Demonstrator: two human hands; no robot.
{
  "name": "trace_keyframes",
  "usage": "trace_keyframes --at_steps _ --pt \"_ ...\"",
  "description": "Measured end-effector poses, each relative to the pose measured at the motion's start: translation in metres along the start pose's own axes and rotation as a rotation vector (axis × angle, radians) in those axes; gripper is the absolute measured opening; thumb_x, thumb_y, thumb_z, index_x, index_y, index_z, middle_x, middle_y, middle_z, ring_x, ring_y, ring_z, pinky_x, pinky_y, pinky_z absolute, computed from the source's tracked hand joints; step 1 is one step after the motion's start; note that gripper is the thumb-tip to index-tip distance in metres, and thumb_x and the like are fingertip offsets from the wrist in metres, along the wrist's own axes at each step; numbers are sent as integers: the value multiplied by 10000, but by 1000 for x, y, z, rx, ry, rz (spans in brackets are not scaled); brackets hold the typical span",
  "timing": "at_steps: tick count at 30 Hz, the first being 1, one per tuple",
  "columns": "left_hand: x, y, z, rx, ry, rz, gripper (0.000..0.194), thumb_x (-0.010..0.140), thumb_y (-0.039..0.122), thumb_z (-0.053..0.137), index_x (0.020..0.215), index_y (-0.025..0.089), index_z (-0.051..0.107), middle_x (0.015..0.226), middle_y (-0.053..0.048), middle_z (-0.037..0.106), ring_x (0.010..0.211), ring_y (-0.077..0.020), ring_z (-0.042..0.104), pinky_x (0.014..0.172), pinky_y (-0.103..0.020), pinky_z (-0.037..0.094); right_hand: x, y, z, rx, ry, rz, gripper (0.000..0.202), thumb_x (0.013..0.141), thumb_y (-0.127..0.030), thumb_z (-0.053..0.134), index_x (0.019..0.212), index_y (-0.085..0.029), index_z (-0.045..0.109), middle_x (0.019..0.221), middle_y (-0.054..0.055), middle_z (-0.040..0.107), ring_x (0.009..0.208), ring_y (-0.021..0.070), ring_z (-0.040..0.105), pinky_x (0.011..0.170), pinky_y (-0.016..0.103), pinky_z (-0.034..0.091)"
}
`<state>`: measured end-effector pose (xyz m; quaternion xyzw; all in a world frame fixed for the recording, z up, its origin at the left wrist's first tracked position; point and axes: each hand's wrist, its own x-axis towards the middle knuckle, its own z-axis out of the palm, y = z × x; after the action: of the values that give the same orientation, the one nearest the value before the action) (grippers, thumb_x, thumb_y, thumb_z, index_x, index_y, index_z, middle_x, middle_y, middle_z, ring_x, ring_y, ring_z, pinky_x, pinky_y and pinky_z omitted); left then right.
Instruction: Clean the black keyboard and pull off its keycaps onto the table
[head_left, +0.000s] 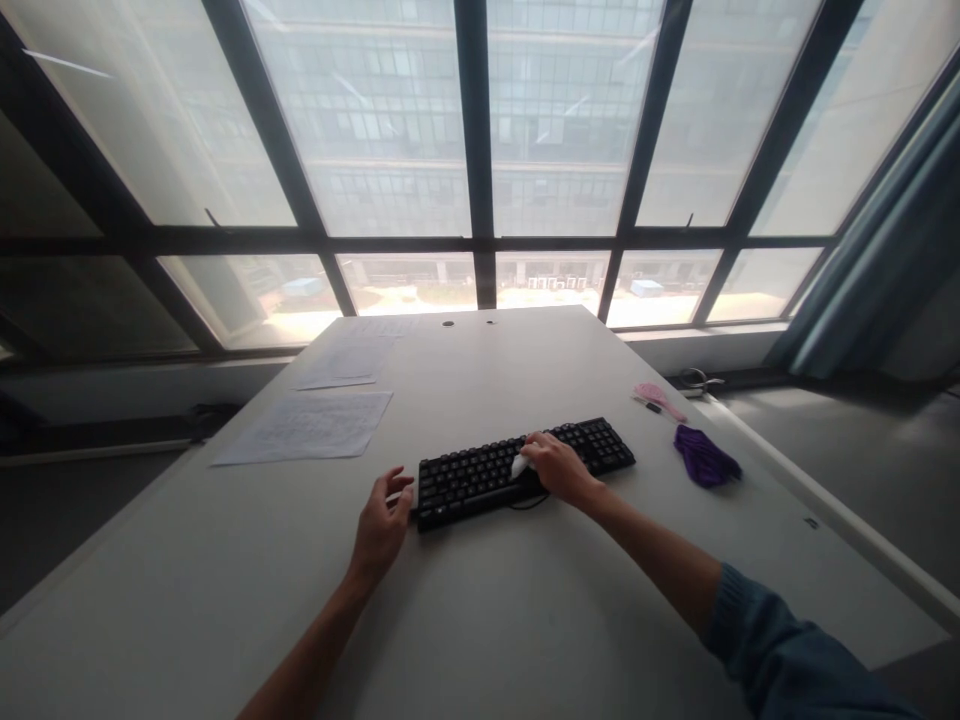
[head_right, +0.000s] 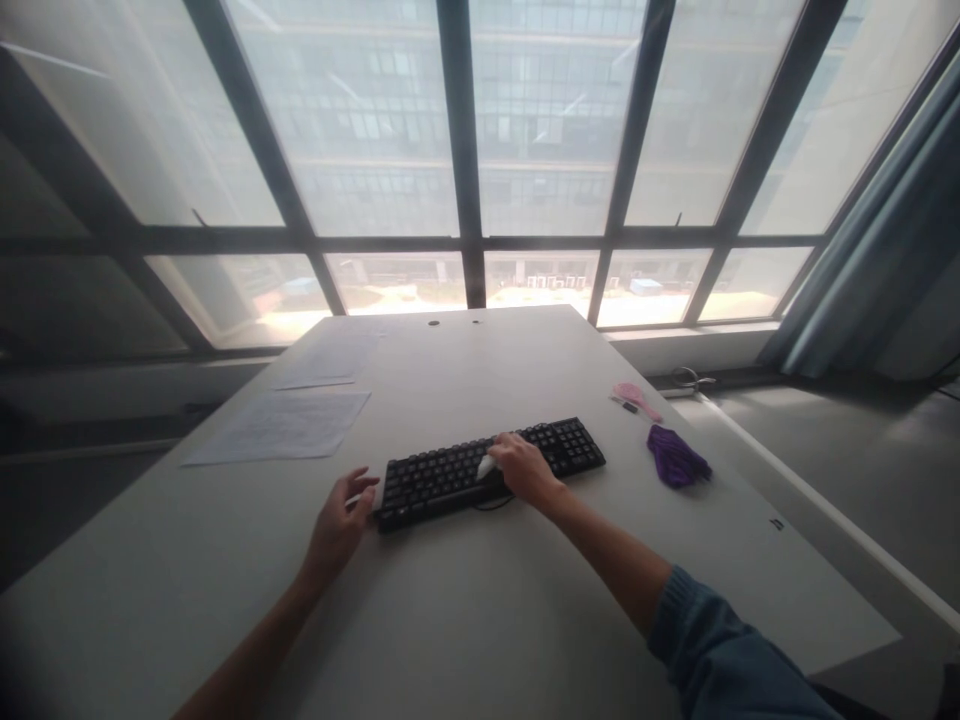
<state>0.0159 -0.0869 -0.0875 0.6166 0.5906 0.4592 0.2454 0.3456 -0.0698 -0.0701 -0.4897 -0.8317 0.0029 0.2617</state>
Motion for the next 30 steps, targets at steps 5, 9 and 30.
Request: trace_keyframes --at_steps 5,9,30 --pt "0 -3 3 -36 -43 -20 493 861 451 523 1254 154 513 1101 -136 687 859 -242 713 781 -425 601 -33 75 -35 -78 33 230 279 868 -50 509 913 -226 721 994 41 670 895 157 623 772 224 453" --pt "0 -4 4 -21 -44 -18 496 854 445 527 1257 155 523 1114 -133 688 873 -244 714 784 -414 600 -62 120 -54 -189 40 361 303 862 -51 471 907 -210 725 984 57 679 859 162 635 747 233 442" --pt "7 -10 -3 67 27 -42 485 837 442 517 1235 167 552 1104 -131 699 976 -273 686 839 -430 580 -8 278 -116 -260 480 669 283 776 -144 521 958 -77 726 962 191 698 892 271 618 846 365 469"
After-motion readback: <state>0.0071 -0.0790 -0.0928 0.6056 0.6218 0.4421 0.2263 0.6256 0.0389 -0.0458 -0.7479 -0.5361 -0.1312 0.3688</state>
